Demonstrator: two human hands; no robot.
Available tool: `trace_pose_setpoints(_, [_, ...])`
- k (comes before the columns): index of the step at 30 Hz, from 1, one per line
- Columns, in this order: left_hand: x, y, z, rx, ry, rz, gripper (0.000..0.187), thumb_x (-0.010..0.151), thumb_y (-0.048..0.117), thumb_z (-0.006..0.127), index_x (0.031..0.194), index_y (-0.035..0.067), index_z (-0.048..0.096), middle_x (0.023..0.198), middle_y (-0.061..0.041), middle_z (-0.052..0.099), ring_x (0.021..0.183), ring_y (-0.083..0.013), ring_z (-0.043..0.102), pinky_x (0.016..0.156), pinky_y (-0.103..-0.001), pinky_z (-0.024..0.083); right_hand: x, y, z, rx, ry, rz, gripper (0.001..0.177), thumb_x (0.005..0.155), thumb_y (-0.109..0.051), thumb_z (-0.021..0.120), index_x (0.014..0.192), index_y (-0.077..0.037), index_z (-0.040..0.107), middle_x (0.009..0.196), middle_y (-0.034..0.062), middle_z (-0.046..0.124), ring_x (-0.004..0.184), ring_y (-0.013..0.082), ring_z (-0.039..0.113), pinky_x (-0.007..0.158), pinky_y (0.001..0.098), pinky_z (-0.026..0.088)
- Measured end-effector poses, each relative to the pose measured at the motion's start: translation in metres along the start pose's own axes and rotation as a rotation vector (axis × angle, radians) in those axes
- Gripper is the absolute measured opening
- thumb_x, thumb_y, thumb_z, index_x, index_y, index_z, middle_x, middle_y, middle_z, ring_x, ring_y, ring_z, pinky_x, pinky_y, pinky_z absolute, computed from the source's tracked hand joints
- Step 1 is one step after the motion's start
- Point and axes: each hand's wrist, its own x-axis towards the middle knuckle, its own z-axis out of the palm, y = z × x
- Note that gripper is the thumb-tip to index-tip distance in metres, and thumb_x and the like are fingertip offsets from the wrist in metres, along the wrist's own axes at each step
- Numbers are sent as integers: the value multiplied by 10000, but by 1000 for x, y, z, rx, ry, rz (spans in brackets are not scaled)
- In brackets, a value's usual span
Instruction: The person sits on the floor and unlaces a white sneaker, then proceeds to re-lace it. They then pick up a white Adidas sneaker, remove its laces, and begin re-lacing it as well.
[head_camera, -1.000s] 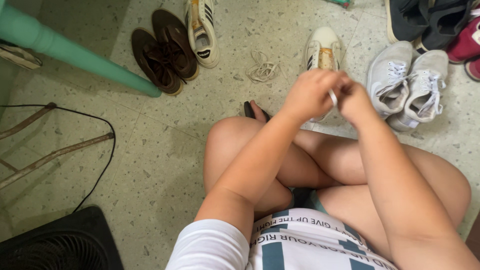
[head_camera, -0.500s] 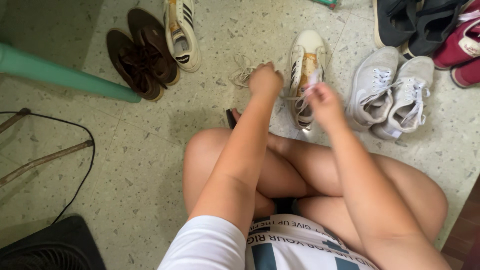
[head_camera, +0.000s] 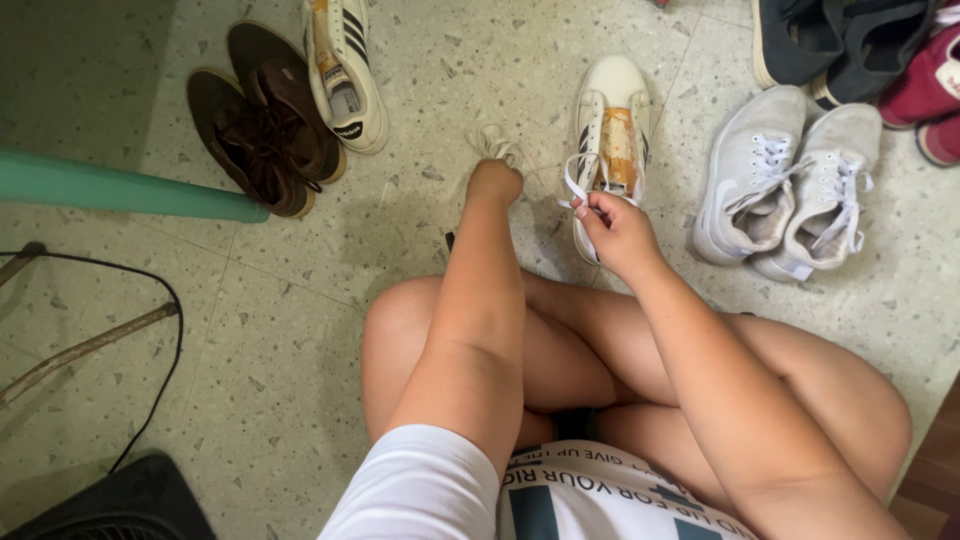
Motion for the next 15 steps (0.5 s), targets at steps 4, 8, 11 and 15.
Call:
trace_pose_setpoints(4, [4,19,-16,-276,337,149,513,1048,406,471,1173,-24,720,1208,-239,717,1188,-387,685,1040,-447,525,-1,1,2,-41,0,-4,180,1018,-197,644,1135,-94,733,766,-20,656,672,56,529,632,245,455])
trace_pose_setpoints(8, [-25,30,-81,-551,940,455,552,1074,375,513,1580,175,418,1727,-240,35,1584,-455,178,1218,-508,351,-2,6,1,-15,3,-23,167,1016,-186,640,1123,-89,724,796,-43,669,682,39,539,635,236,461])
trace_pose_setpoints(11, [-48,31,-102,-567,834,398,516,1051,369,561,1533,202,482,1722,-215,36,1586,-438,151,1213,-526,300,1,7,1,70,-14,55,166,1038,-199,643,1128,-88,727,784,-35,631,662,51,485,600,254,416])
trace_pose_setpoints(15, [-51,31,-81,-558,642,309,381,995,311,578,1332,159,668,1552,-188,447,1455,-374,428,1165,-479,398,0,8,1,70,-12,71,167,1028,-193,632,1125,-92,723,781,-51,643,656,37,506,597,239,427])
